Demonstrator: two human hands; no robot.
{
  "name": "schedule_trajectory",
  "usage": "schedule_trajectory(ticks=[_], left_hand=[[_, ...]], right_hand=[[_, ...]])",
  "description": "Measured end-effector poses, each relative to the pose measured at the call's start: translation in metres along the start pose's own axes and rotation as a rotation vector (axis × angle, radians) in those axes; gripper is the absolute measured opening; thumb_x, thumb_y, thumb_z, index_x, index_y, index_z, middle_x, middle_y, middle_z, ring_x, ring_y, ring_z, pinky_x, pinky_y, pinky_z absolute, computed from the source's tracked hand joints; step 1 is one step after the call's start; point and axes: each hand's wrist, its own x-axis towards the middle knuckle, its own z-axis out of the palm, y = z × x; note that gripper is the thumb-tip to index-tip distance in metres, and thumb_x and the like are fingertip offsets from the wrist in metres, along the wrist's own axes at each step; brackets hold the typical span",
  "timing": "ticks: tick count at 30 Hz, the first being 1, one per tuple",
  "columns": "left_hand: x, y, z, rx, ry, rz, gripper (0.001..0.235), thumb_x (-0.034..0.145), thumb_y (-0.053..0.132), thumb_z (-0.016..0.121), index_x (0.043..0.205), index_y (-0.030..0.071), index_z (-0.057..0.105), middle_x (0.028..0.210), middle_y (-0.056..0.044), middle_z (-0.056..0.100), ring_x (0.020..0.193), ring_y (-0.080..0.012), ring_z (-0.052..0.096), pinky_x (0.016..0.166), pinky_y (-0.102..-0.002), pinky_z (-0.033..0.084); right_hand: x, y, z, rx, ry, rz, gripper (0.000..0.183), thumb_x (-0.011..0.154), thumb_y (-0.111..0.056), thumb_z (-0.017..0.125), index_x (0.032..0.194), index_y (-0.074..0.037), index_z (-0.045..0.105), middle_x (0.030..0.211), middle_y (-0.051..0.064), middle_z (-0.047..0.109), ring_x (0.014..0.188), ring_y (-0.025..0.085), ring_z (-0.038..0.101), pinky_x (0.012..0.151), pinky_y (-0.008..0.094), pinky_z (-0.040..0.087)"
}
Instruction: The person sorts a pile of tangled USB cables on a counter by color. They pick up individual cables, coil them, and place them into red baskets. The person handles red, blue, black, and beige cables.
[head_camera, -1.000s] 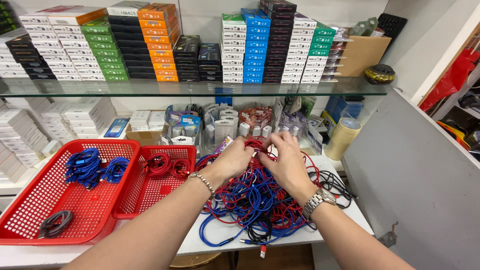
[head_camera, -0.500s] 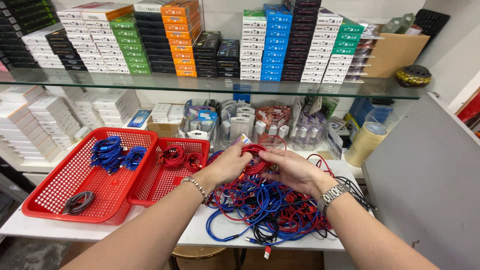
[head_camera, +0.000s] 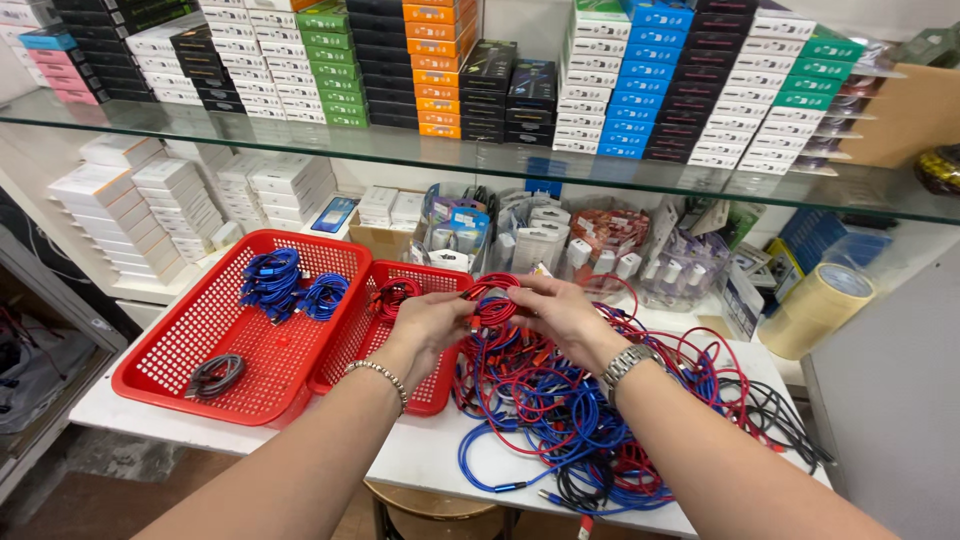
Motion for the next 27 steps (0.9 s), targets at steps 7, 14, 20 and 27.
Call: schedule_trajectory(ticks=[7,14,20,27], left_hand=[[0.079,-0.025,-0.046,-0.343,0.233,-0.173,0.019,0.091,-0.009,0.061,0.11,-0.009,0.065,0.1,-0.016,0.069,0.085,-0.0271,0.072,0.071,-0.034,0.063],[0.125,-0.053,-0.065,-0.274,0.378,-0.346,0.008,0.087,-0.012,0.07,0.094,-0.013,0.066,0.099,-0.019,0.071,0.077,-0.0267,0.072,0.067,-0.029,0.066],[0.125,-0.059,-0.062,-0.387,0.421,-0.372,0.015,0.086,-0.016,0.068,0.099,-0.018,0.063,0.105,-0.022,0.068,0.081,-0.0287,0.072,0.07,-0.031,0.062],[0.138,-0.075,-0.063,-0.53,0.442,-0.454,0.021,0.09,-0.013,0.067,0.11,-0.016,0.063,0.119,-0.021,0.065,0.099,-0.031,0.07,0.081,-0.03,0.061]], right_hand=[[0.08,0.002,0.06,-0.801,0.165,-0.297,0.03,0.084,-0.017,0.079,0.109,-0.006,0.066,0.092,0.009,0.077,0.084,0.026,0.07,0.073,0.039,0.055],[0.129,0.022,0.088,-1.2,0.084,-0.442,0.021,0.081,-0.013,0.077,0.097,-0.003,0.065,0.092,0.02,0.073,0.092,0.038,0.071,0.081,0.046,0.055],[0.147,0.04,0.101,-1.426,0.096,-0.521,0.01,0.086,0.001,0.065,0.095,0.0,0.067,0.096,0.024,0.071,0.097,0.041,0.068,0.086,0.048,0.054],[0.137,0.061,0.114,-1.379,0.13,-0.492,0.017,0.083,0.003,0.06,0.099,0.004,0.065,0.111,0.026,0.066,0.102,0.041,0.067,0.088,0.046,0.054]])
